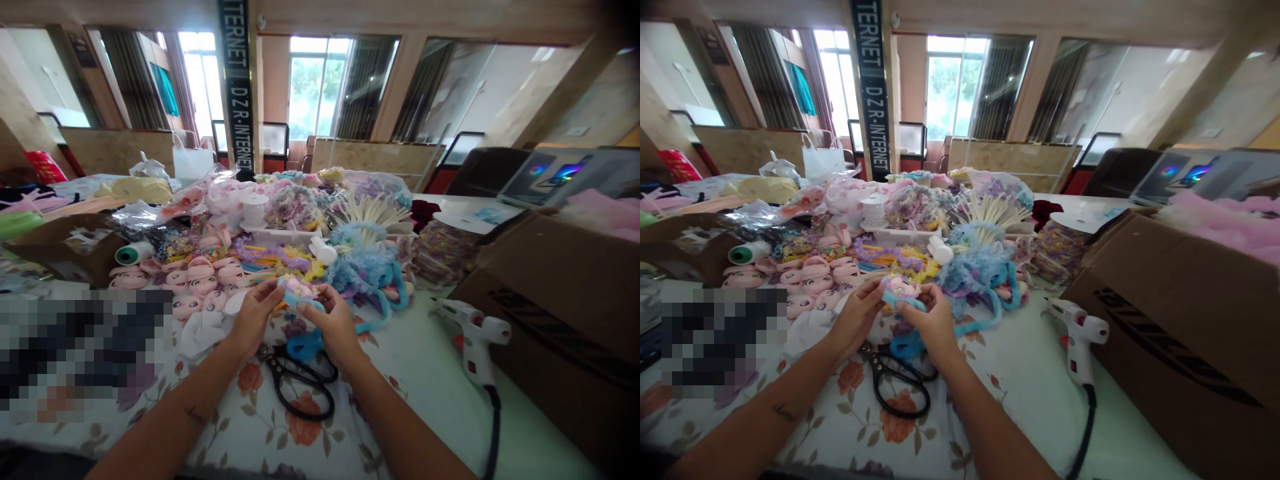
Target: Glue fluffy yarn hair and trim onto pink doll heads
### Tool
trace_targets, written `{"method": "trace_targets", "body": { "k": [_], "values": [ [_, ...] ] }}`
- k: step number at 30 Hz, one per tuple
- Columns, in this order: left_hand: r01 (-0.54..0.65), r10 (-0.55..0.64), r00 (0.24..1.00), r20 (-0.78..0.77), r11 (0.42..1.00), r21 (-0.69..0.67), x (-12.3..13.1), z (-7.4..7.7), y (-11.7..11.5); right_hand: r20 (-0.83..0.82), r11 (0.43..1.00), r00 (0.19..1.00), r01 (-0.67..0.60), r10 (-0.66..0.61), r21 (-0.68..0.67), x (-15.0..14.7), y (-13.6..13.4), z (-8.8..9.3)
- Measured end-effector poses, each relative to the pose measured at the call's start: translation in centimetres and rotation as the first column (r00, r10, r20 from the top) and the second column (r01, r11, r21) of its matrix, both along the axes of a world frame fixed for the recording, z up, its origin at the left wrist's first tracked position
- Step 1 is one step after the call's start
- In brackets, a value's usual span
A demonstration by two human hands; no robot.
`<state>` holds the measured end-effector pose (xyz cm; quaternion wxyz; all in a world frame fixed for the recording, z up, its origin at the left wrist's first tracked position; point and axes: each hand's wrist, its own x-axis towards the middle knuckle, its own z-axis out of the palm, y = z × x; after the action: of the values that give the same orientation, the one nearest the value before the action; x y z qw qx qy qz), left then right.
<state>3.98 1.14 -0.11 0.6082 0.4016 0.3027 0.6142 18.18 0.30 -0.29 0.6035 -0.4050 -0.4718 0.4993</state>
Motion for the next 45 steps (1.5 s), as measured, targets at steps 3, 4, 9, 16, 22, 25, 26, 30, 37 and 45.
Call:
{"method": "trace_targets", "body": {
  "k": [3, 4, 9, 16, 22, 25, 26, 30, 37, 45],
  "values": [
    [0.001, 0.000, 0.999, -0.044, 1.000, 0.023, 0.0, 0.0, -0.1, 0.013, 1.000, 1.000, 0.022, -0.022, -0.001, -0.1, -0.2, 0.0],
    [0.004, -0.002, 0.998, -0.062, 0.999, 0.034, -0.1, -0.1, -0.1, 0.019, 1.000, 0.999, 0.027, -0.026, -0.003, -0.1, -0.2, 0.1],
    [0.000, 0.002, 0.999, -0.043, 1.000, 0.029, -0.1, -0.2, 0.0, 0.040, 0.999, 0.998, 0.042, -0.042, 0.019, -0.1, 0.1, 0.3],
    [0.078, -0.071, 0.994, -0.087, 0.994, 0.083, 0.0, 0.1, -0.2, 0.118, 0.991, 0.990, 0.062, -0.076, 0.115, 0.0, 0.3, 0.4],
    [0.131, -0.131, 0.991, 0.000, 0.990, 0.054, -0.6, 0.4, -0.1, 0.077, 0.989, 0.996, 0.027, -0.039, 0.147, -0.1, 0.4, -0.3],
    [0.122, -0.122, 0.992, -0.013, 0.991, 0.048, -0.8, 0.6, -0.1, 0.072, 0.989, 0.997, 0.030, -0.041, 0.143, -0.3, 0.4, -0.4],
    [0.104, -0.104, 0.994, -0.020, 0.993, 0.051, -0.8, 0.7, -0.1, 0.072, 0.990, 0.997, 0.032, -0.042, 0.140, -0.3, 0.4, -0.4],
    [0.041, -0.039, 0.999, -0.036, 0.997, 0.061, -0.7, 0.7, -0.2, 0.069, 0.992, 0.997, 0.032, -0.040, 0.121, -0.4, 0.1, -0.3],
    [0.021, -0.020, 1.000, -0.024, 0.998, 0.052, -0.5, 0.5, -0.3, 0.076, 0.995, 0.997, 0.024, -0.031, 0.092, -0.3, -0.1, 0.0],
    [0.114, -0.116, 0.988, 0.106, 0.993, 0.026, -0.6, 0.1, 0.2, 0.089, 0.997, 0.996, -0.023, 0.017, 0.071, 0.0, -0.1, 0.9]
  ]
}}
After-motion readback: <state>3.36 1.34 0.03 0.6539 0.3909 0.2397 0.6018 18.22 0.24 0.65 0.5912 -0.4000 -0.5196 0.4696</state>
